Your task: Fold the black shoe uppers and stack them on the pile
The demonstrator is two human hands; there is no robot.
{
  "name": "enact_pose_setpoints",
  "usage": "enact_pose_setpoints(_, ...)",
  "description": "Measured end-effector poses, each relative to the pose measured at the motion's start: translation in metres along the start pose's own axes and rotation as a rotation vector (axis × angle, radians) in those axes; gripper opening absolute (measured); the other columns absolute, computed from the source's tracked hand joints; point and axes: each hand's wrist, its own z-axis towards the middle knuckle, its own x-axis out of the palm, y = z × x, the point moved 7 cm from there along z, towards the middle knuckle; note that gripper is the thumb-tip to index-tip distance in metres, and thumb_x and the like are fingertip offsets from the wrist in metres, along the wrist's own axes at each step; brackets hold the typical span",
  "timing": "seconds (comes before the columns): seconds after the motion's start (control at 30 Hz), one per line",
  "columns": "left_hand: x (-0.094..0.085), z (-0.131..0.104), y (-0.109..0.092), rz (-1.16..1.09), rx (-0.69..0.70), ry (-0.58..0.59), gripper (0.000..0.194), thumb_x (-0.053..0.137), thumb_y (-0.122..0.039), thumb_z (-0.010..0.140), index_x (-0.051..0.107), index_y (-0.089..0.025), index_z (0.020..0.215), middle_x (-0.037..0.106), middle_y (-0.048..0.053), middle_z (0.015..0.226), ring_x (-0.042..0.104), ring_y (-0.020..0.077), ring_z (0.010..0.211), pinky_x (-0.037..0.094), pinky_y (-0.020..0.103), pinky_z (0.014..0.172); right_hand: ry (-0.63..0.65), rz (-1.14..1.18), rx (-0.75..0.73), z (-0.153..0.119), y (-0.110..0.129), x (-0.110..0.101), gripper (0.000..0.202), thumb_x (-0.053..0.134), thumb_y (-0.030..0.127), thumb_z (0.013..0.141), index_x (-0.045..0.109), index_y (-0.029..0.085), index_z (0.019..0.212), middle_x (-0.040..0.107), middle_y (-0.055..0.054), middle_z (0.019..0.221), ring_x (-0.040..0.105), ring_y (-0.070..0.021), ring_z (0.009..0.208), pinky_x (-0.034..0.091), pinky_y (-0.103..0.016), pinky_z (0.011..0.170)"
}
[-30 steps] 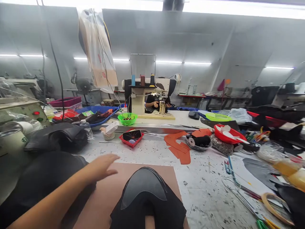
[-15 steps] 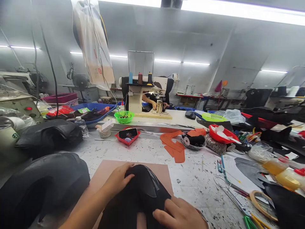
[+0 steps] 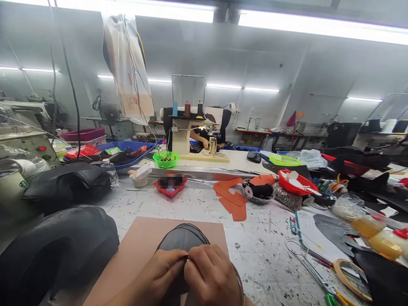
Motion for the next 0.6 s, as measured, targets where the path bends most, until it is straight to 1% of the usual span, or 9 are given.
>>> enact_pose_setpoints(0.07, 0.001, 0.0, 0.013, -0.246, -0.114, -0.024, 0.029, 0.039, -0.036, 0.081, 0.06, -0.016, 0.074, 0.062, 0.004, 0.074, 0.054, 0.0176, 0.072, 0.041, 0.024, 0.065, -0.021, -0.013, -0.087, -0.002, 0.008, -0.001, 0.023, 0.038, 0.006, 0.086, 0.054, 0.011, 0.07, 0.053, -0.006, 0.07, 0.047, -0.0146, 0.062, 0.036, -0.027, 0.055)
enact_pose_setpoints(0.13, 0.002, -0.001, 0.021, -0.415, -0.194, -0.044, 0.028, 0.047, -0.039, 0.074, 0.062, -0.015, 0.073, 0.061, 0.004, 0.074, 0.053, 0.0191, 0.076, 0.041, 0.027, 0.07, -0.041, -0.022, -0.117, -0.005, 0.01, -0.003, 0.022, 0.038, 0.005, 0.086, 0.056, 0.01, 0.074, 0.054, -0.006, 0.072, 0.047, -0.0145, 0.062, 0.034, -0.028, 0.055)
enact_pose_setpoints(0.2, 0.002, -0.002, 0.027, -0.514, -0.265, -0.077, 0.029, 0.052, -0.04, 0.068, 0.063, -0.015, 0.074, 0.06, 0.004, 0.074, 0.051, 0.0197, 0.076, 0.039, 0.028, 0.072, -0.051, -0.03, -0.132, -0.005, 0.009, -0.004, 0.022, 0.038, 0.005, 0.085, 0.056, 0.011, 0.075, 0.054, -0.005, 0.071, 0.045, -0.0138, 0.061, 0.033, -0.028, 0.055)
enact_pose_setpoints(0.27, 0.003, -0.002, 0.028, -0.579, -0.312, -0.069, 0.027, 0.055, -0.038, 0.062, 0.063, -0.014, 0.074, 0.059, 0.003, 0.072, 0.05, 0.0189, 0.075, 0.038, 0.028, 0.071, -0.052, -0.049, -0.16, -0.005, 0.01, -0.005, 0.022, 0.038, 0.004, 0.084, 0.056, 0.012, 0.074, 0.054, -0.004, 0.071, 0.045, -0.0134, 0.061, 0.034, -0.03, 0.059)
enact_pose_setpoints(0.33, 0.004, 0.001, 0.023, -0.576, -0.306, -0.024, 0.023, 0.055, -0.032, 0.058, 0.061, -0.014, 0.071, 0.056, 0.001, 0.068, 0.049, 0.0171, 0.071, 0.037, 0.026, 0.067, -0.062, -0.077, -0.18, -0.002, 0.013, -0.005, 0.021, 0.04, 0.003, 0.082, 0.056, 0.013, 0.073, 0.054, -0.003, 0.07, 0.044, -0.0131, 0.061, 0.033, -0.031, 0.062)
enact_pose_setpoints(0.43, 0.001, 0.006, 0.017, -0.412, -0.302, -0.014, 0.017, 0.054, -0.031, 0.061, 0.057, -0.014, 0.064, 0.05, -0.002, 0.06, 0.046, 0.0144, 0.065, 0.034, 0.024, 0.061, -0.084, -0.116, -0.164, 0.001, 0.017, -0.004, 0.02, 0.042, 0.001, 0.079, 0.056, 0.014, 0.071, 0.054, -0.002, 0.069, 0.043, -0.0128, 0.061, 0.032, -0.031, 0.063)
enact_pose_setpoints(0.5, -0.002, 0.008, 0.015, -0.325, -0.315, -0.012, 0.021, 0.051, -0.034, 0.067, 0.054, -0.014, 0.061, 0.046, -0.003, 0.057, 0.043, 0.0128, 0.061, 0.032, 0.023, 0.057, -0.094, -0.122, -0.168, 0.002, 0.02, -0.003, 0.021, 0.043, 0.001, 0.079, 0.056, 0.014, 0.07, 0.055, -0.001, 0.07, 0.044, -0.0129, 0.062, 0.032, -0.032, 0.064)
enact_pose_setpoints(0.57, -0.003, 0.008, 0.014, -0.293, -0.3, -0.007, 0.026, 0.047, -0.037, 0.071, 0.05, -0.015, 0.058, 0.041, -0.004, 0.055, 0.039, 0.0111, 0.057, 0.03, 0.023, 0.055, -0.105, -0.12, -0.168, 0.0, 0.022, -0.002, 0.022, 0.043, 0.0, 0.077, 0.056, 0.014, 0.067, 0.056, -0.001, 0.071, 0.045, -0.0132, 0.064, 0.033, -0.032, 0.067)
enact_pose_setpoints(0.6, -0.005, 0.008, 0.014, -0.297, -0.298, -0.017, 0.027, 0.045, -0.038, 0.071, 0.048, -0.016, 0.057, 0.039, -0.005, 0.054, 0.037, 0.0107, 0.056, 0.03, 0.022, 0.054, -0.131, -0.119, -0.166, -0.001, 0.022, -0.003, 0.022, 0.044, 0.0, 0.077, 0.056, 0.014, 0.065, 0.055, -0.001, 0.071, 0.046, -0.0133, 0.065, 0.034, -0.032, 0.067)
